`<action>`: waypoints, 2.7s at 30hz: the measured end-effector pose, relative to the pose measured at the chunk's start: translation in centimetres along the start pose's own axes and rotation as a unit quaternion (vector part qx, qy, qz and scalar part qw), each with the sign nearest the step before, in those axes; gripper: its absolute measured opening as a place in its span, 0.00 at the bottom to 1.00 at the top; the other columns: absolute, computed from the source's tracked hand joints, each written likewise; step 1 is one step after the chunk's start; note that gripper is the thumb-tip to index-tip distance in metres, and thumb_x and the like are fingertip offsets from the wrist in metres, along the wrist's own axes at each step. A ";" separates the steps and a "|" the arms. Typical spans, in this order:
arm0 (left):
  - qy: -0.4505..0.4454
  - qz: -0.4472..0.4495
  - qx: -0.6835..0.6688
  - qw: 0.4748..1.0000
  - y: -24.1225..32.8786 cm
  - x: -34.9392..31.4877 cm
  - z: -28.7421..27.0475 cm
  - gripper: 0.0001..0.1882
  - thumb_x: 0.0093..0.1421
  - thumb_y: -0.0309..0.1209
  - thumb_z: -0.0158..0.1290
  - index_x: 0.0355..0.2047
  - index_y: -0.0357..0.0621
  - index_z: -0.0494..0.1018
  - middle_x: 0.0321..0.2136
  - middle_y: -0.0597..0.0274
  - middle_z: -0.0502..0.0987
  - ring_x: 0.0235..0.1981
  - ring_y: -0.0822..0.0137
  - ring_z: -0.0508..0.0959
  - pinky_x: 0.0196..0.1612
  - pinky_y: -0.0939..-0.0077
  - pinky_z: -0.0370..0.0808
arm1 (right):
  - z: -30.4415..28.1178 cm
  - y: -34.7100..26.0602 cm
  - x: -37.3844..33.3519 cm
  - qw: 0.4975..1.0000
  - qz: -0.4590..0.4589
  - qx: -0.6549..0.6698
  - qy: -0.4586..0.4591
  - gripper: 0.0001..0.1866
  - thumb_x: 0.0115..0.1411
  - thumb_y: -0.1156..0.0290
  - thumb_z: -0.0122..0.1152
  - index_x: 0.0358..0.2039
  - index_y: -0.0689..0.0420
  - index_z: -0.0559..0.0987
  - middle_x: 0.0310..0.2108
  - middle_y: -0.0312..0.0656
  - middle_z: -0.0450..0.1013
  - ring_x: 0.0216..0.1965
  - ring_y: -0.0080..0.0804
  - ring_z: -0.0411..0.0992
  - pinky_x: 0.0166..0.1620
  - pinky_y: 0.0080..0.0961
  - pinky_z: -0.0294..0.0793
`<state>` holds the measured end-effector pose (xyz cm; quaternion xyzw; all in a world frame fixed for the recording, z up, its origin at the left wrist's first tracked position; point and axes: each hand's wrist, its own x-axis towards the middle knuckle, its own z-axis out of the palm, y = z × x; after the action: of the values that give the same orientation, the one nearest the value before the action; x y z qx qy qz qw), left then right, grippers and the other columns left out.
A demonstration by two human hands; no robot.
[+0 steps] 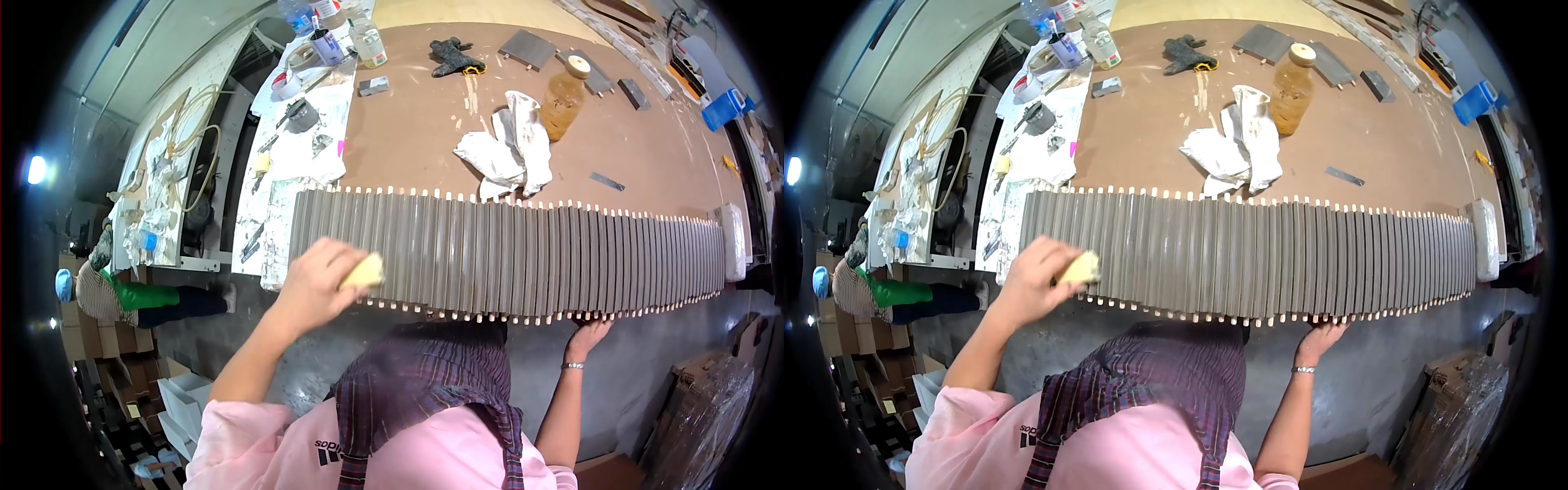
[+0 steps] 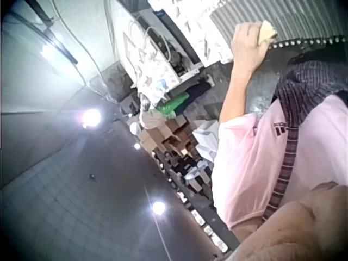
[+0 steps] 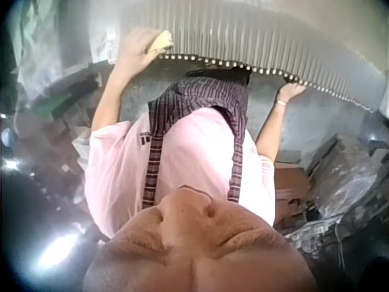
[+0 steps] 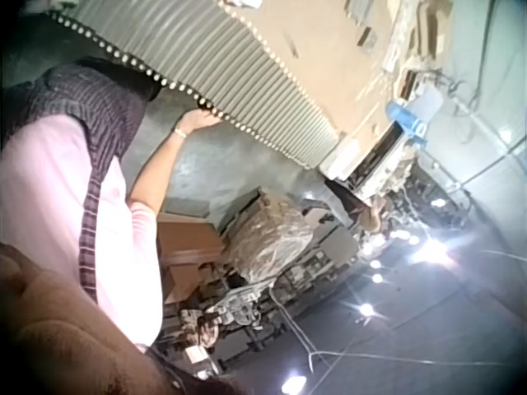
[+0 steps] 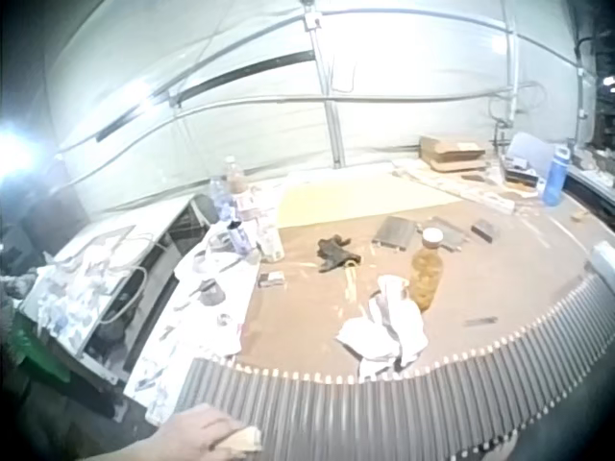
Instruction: The person uses a sanding block to sand a row of small wooden strips that are attached to a flexible backing, then applies a substance to a block and continues sanding the strips.
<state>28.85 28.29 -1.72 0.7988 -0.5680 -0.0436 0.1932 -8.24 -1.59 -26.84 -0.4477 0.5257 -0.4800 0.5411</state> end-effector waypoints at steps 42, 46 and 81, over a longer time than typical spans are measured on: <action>0.005 -0.089 -0.067 0.994 -6.0 1.9 -1.4 0.21 0.45 0.21 0.64 0.42 0.38 0.75 0.39 0.53 0.77 0.41 0.57 0.78 0.44 0.67 0.75 | -0.5 1.1 -0.1 0.982 -0.139 -0.108 0.067 0.20 0.76 0.67 0.39 0.58 0.71 0.66 0.53 0.50 0.69 0.53 0.40 0.68 0.60 0.34 0.65; 0.098 -0.089 -0.044 0.990 -9.7 6.6 -0.9 0.20 0.47 0.22 0.65 0.42 0.36 0.75 0.39 0.53 0.78 0.41 0.59 0.78 0.46 0.69 0.75 | -0.4 1.8 0.3 0.976 -0.155 -0.142 0.056 0.20 0.76 0.67 0.39 0.58 0.71 0.66 0.54 0.50 0.68 0.53 0.40 0.68 0.60 0.34 0.65; 0.088 -0.148 -0.043 0.984 -9.6 8.6 -0.4 0.20 0.49 0.23 0.66 0.44 0.36 0.76 0.39 0.53 0.79 0.42 0.58 0.79 0.47 0.67 0.76 | -0.6 1.4 -0.1 0.986 -0.107 -0.128 0.028 0.24 0.74 0.66 0.41 0.64 0.68 0.63 0.61 0.46 0.64 0.59 0.37 0.65 0.63 0.32 0.64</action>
<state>40.52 23.17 -3.47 0.8657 -0.4220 -0.0258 0.2679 -8.79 -1.33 -28.20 -0.5531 0.5466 -0.4765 0.4102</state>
